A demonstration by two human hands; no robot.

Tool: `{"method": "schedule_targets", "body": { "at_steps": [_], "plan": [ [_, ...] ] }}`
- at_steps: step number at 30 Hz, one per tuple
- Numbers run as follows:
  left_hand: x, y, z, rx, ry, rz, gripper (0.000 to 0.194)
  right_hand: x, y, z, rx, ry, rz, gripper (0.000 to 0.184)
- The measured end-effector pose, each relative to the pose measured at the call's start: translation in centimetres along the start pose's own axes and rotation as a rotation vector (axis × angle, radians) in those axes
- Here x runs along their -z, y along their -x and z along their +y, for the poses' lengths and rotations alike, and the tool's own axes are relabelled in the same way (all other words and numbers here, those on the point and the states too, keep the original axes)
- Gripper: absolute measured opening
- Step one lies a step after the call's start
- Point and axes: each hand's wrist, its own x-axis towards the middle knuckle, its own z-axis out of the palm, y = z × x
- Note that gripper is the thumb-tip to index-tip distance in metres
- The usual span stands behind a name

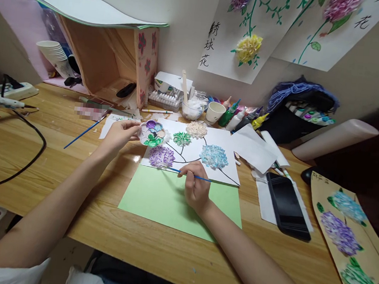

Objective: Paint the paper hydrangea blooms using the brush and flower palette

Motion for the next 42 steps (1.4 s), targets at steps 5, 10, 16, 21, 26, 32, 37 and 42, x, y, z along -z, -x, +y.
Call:
{"method": "schedule_targets", "body": {
  "at_steps": [5,10,16,21,26,32,37,42],
  "plan": [
    [0.0,0.0,0.0,0.002,0.014,0.004,0.018,0.0,0.1,-0.1,0.044,-0.032,-0.007,0.022],
    [-0.2,0.1,0.1,0.026,0.038,-0.02,0.019,0.0,-0.2,0.0,0.046,-0.009,0.066,0.022],
    [-0.6,0.5,-0.1,0.041,0.043,-0.082,0.021,0.0,-0.5,0.3,0.058,0.068,0.087,0.02],
    [-1.1,1.1,0.1,0.055,0.031,-0.133,0.021,0.0,-0.6,0.2,-0.016,0.134,0.011,0.024],
    [-1.5,1.5,0.1,0.063,0.004,-0.181,0.023,-0.1,-0.8,0.0,-0.074,0.166,-0.094,0.024],
    [-1.5,1.3,-0.6,0.061,-0.015,-0.215,0.025,-0.2,-0.9,0.0,-0.085,0.189,-0.066,0.024],
    [-1.4,1.3,-0.8,0.056,-0.026,-0.239,0.028,-0.2,-1.0,-0.1,-0.097,0.2,-0.083,0.024],
    [-1.5,1.4,-0.8,0.055,-0.028,-0.233,0.024,-0.2,-0.9,0.0,-0.086,0.187,-0.115,0.024]
  ]
}}
